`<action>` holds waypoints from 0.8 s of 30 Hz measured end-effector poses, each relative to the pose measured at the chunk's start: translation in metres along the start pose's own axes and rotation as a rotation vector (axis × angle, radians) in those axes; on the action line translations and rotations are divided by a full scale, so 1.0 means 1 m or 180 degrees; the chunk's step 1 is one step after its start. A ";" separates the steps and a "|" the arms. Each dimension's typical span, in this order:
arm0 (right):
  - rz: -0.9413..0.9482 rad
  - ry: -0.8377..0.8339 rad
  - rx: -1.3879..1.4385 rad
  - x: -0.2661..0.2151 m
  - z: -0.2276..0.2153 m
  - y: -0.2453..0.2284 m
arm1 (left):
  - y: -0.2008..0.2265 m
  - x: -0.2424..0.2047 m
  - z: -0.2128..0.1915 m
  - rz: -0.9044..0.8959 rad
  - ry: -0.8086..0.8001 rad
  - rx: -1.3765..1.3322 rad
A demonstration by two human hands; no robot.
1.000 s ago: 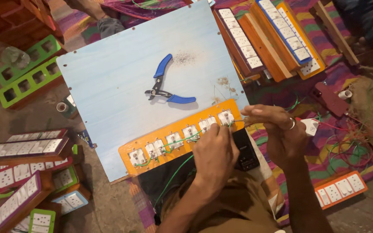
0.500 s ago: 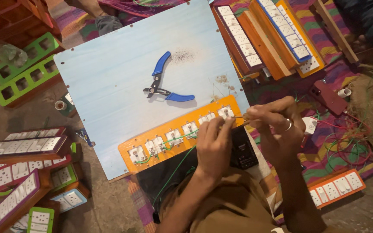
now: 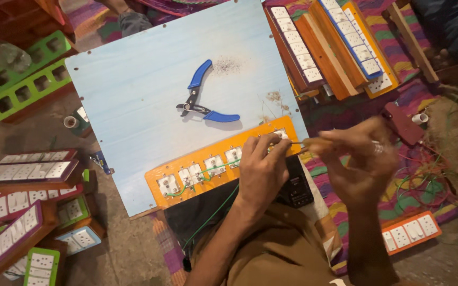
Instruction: The person sits on the floor and connects green wires to a row of white switches mounted on an orange board. They use a screwdriver to tighten terminals and wire cutters to trim excess wire, repeating the process for each switch.
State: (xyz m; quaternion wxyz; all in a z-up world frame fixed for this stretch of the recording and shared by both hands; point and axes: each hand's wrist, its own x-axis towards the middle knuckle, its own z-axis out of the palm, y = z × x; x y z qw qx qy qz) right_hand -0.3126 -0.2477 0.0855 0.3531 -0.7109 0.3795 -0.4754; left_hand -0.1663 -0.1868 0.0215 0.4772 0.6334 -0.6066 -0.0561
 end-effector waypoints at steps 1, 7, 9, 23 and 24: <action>0.0058 -0.0137 -0.0017 -0.001 0.000 -0.002 | 0.001 -0.001 0.000 -0.0021 0.0004 -0.0019; -0.0342 -0.0233 -0.0484 0.000 -0.001 -0.006 | 0.001 -0.002 0.003 -0.0064 0.0041 0.0007; -0.0515 -0.0449 -0.1121 0.001 -0.004 -0.005 | 0.000 -0.001 0.005 -0.0051 0.0029 0.0054; -0.0258 -0.0382 -0.0630 -0.006 -0.008 0.007 | -0.001 -0.003 0.003 -0.0081 -0.0038 -0.0066; -0.0406 -0.0467 -0.1046 -0.004 -0.009 0.005 | -0.001 -0.003 0.004 -0.0081 -0.0017 -0.0050</action>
